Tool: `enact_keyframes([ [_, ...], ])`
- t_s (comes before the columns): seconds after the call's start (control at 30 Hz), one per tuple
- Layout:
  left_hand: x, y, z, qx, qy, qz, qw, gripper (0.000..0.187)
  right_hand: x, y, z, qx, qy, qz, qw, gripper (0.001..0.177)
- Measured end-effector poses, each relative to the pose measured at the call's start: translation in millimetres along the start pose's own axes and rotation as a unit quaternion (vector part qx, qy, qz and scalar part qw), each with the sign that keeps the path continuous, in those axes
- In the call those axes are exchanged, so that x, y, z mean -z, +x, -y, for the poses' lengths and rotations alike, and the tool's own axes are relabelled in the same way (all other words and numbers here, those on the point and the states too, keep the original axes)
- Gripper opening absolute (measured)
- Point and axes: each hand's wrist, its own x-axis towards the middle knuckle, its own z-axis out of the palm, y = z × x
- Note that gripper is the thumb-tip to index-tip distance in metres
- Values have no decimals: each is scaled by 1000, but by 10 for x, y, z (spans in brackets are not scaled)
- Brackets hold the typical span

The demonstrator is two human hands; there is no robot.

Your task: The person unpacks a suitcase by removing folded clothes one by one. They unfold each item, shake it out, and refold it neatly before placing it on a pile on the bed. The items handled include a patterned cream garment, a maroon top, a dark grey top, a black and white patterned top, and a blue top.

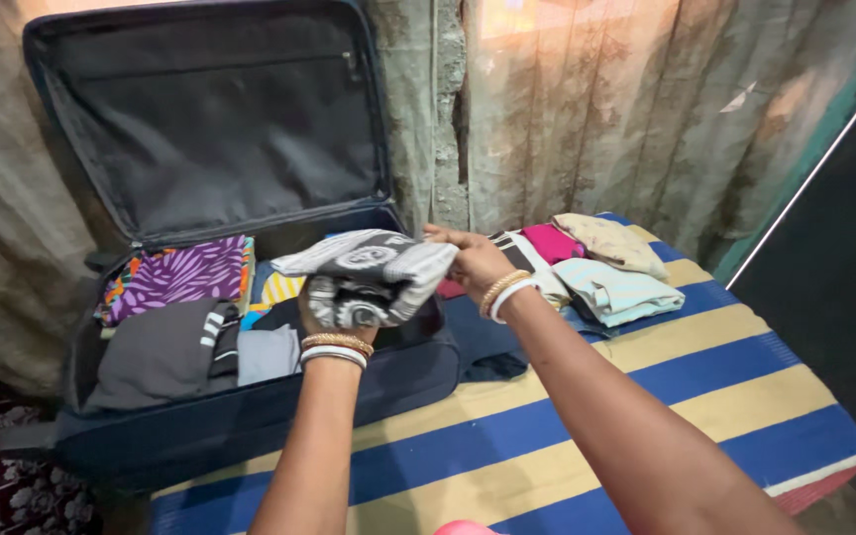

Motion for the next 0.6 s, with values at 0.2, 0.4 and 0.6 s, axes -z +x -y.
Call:
enact_keyframes([
  [0.2,386,331,558,-59,98,-132,985,33,492,-331,445,-130,-29,54,990,45],
  [0.4,177,521,1275,-117,301,-224,919,63,285,-794,1058,-191,-222,65,954,71],
  [0.6,-270,544,1783,-92,295,-247,918,68,529,-938,1370,-122,-406,107,899,86],
])
